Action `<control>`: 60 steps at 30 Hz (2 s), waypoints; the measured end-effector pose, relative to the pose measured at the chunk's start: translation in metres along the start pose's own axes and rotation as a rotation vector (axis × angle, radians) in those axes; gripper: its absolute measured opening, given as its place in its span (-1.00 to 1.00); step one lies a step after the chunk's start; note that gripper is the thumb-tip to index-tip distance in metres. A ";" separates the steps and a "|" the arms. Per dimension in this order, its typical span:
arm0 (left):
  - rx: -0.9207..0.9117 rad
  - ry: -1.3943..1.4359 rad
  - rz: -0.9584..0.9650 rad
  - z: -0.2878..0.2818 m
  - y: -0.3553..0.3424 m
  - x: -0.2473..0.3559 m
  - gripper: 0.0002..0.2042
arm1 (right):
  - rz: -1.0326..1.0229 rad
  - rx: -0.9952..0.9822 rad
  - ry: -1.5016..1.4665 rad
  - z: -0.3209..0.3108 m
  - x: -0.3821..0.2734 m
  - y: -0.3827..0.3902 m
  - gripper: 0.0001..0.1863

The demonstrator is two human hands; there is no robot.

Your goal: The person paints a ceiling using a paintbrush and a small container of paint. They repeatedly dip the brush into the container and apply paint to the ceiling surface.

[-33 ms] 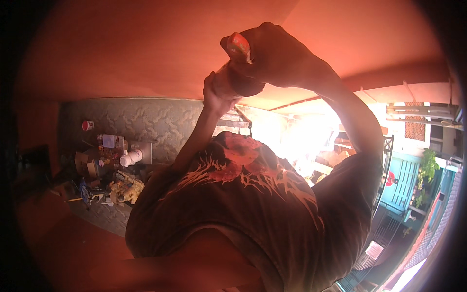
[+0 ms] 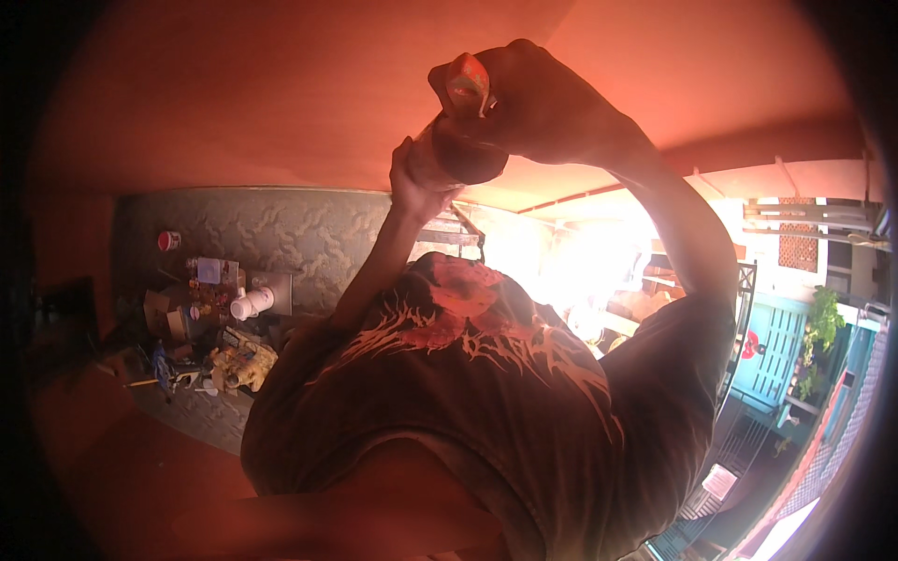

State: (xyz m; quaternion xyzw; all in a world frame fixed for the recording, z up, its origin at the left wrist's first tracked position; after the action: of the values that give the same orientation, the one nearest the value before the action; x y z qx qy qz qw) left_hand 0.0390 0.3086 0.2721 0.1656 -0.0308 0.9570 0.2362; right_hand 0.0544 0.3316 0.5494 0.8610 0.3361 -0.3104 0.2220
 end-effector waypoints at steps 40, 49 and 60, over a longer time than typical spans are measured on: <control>0.190 -0.115 -0.028 0.000 0.000 -0.008 -0.42 | -0.115 -0.005 -0.325 -0.052 0.004 0.038 -0.96; 0.223 -0.040 0.004 -0.009 0.001 -0.003 -0.41 | -0.317 0.361 -1.218 -0.049 0.123 0.065 -0.88; -0.116 -0.019 -0.053 0.014 -0.003 -0.006 -0.36 | -0.509 0.600 -1.802 0.038 0.218 0.079 -0.86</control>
State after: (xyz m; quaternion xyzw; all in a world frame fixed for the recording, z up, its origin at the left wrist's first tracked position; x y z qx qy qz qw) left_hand 0.0502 0.3066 0.2833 0.1616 -0.0842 0.9454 0.2703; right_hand 0.2228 0.3520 0.3875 0.2245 0.1234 -0.9620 0.0939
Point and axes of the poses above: each hand's wrist, its own y-axis away from the middle knuckle, its own z-axis out of the palm, x = y × z, the point moved 10 cm from there along -y, towards the middle knuckle, and after that the axes turned 10 degrees about -y, right-handed, at the moved point
